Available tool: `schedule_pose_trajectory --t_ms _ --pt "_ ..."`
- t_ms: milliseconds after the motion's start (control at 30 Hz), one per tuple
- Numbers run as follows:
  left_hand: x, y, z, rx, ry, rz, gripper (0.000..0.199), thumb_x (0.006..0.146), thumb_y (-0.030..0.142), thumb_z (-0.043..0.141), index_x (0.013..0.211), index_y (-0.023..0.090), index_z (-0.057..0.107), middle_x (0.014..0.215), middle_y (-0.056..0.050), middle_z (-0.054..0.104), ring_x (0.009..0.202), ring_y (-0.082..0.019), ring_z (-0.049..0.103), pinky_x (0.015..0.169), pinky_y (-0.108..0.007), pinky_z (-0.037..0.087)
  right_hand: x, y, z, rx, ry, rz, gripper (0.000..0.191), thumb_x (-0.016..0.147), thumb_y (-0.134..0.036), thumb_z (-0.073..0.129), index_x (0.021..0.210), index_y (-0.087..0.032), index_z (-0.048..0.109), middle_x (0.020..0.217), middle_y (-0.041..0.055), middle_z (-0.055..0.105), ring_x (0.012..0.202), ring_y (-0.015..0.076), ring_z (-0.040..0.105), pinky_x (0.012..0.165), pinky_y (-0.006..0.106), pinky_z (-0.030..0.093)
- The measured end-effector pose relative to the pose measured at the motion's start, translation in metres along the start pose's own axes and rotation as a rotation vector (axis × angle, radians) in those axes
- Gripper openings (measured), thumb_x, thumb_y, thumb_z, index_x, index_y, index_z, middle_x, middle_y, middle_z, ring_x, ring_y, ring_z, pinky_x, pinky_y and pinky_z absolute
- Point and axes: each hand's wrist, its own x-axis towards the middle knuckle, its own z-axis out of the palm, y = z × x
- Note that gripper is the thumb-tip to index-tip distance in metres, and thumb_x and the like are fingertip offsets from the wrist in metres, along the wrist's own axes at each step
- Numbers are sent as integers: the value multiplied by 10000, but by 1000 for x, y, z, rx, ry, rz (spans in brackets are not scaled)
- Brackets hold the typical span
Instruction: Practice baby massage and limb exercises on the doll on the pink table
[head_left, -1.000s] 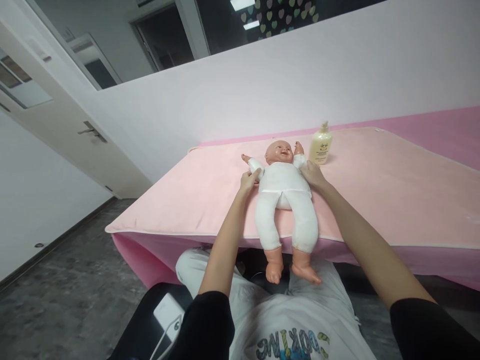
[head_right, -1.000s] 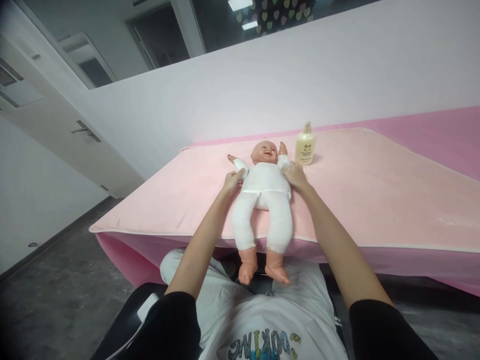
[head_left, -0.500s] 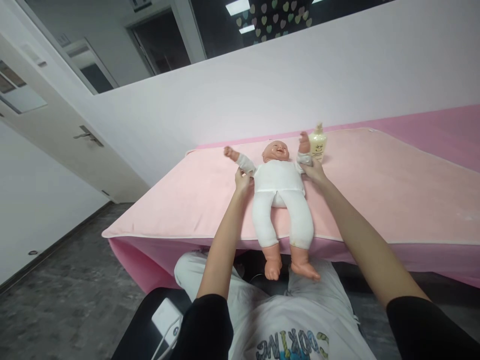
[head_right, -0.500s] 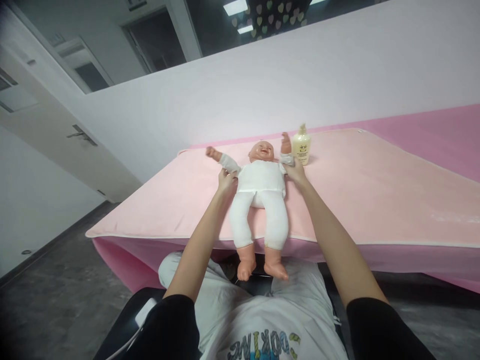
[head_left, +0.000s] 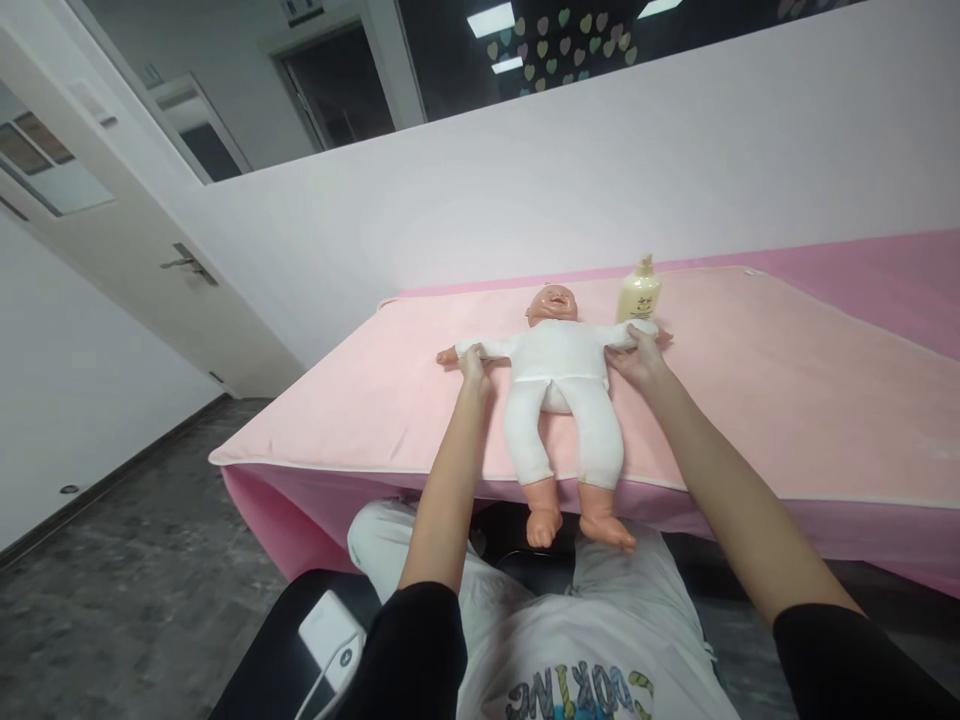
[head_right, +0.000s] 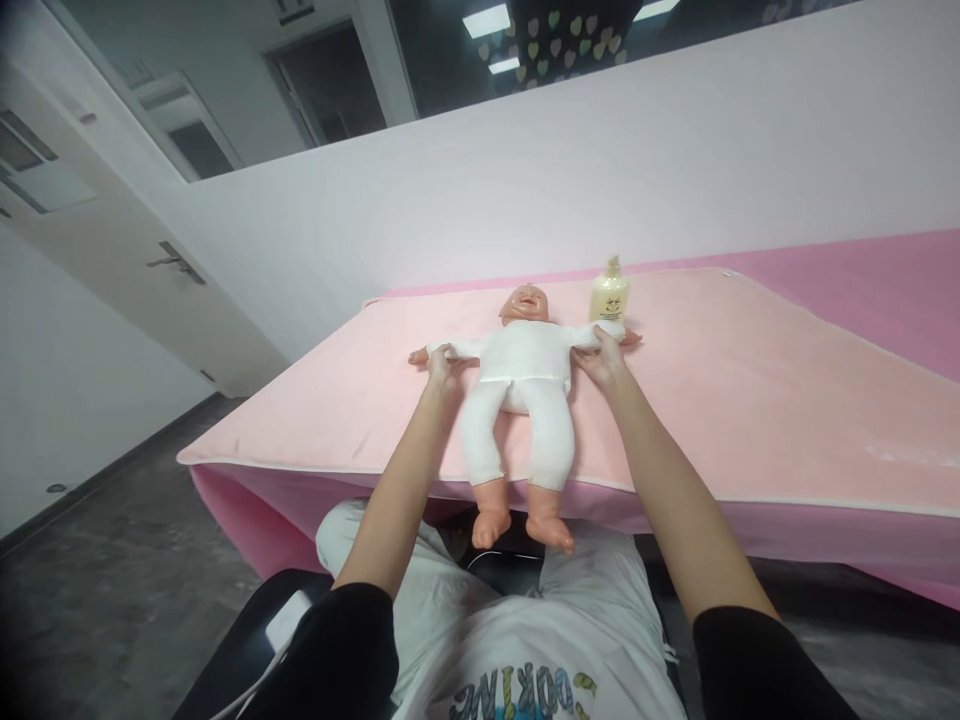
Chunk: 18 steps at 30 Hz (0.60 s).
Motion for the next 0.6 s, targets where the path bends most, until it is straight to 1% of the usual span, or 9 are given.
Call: schedule_pose_trajectory --t_ms 67,100,167,233,300,367,433,533,600 --pt "-10 17 -9 24 208 126 450 758 155 541 1195 231 464 1016 -19 616 989 -127 616 840 -240 488 0 1 -1 6 42 30 131 880 -354 475 842 -229 474 880 65 624 896 167 643 784 298 576" --pt "-22 25 -16 35 252 174 557 750 156 556 1281 243 414 1113 -32 609 1087 -134 589 889 -239 471 -1 1 0 5 52 35 123 886 -345 470 848 -228 476 868 62 624 875 163 646 772 290 577" --pt "-60 37 -34 57 149 290 668 761 202 591 1380 271 349 1301 -57 552 1254 -158 504 992 -253 428 -5 -1 3 19 75 44 108 895 -329 468 863 -227 482 839 56 624 831 158 648 732 278 580" --pt "-117 33 -57 112 18 489 623 772 246 623 1355 338 424 1443 -21 457 1371 -174 390 1067 -258 380 -10 -3 7 86 112 80 77 892 -303 492 885 -226 490 802 41 622 779 150 646 686 263 580" --pt "-180 12 -81 174 -47 582 580 798 300 627 1343 392 452 1490 13 409 1407 -186 339 1128 -295 330 -15 -6 12 168 155 132 77 888 -288 519 913 -217 501 764 27 618 716 139 636 633 243 571" --pt "-237 -22 -102 208 -58 555 541 837 356 591 1359 328 451 1473 -38 434 1387 -222 376 1144 -370 323 -20 -9 16 215 182 163 110 895 -299 522 941 -200 512 732 20 613 657 131 622 575 223 553" --pt "-278 -57 -116 285 -98 432 550 846 373 589 1363 247 448 1475 -94 420 1377 -244 387 1149 -396 312 -22 -11 19 230 201 164 156 906 -330 514 962 -184 518 714 19 609 615 130 611 531 217 535" --pt "-305 -92 -119 338 -187 304 648 819 391 632 1398 217 397 1461 -136 421 1351 -257 421 1105 -379 378 -23 -11 19 205 249 123 216 910 -379 507 993 -180 516 706 15 603 575 134 599 485 218 513" --pt "-306 -97 -115 331 -193 276 689 796 391 662 1403 225 383 1448 -143 433 1302 -256 480 1048 -362 440 -22 -9 18 149 278 77 242 912 -397 492 1014 -179 517 701 14 595 544 128 580 435 202 472"
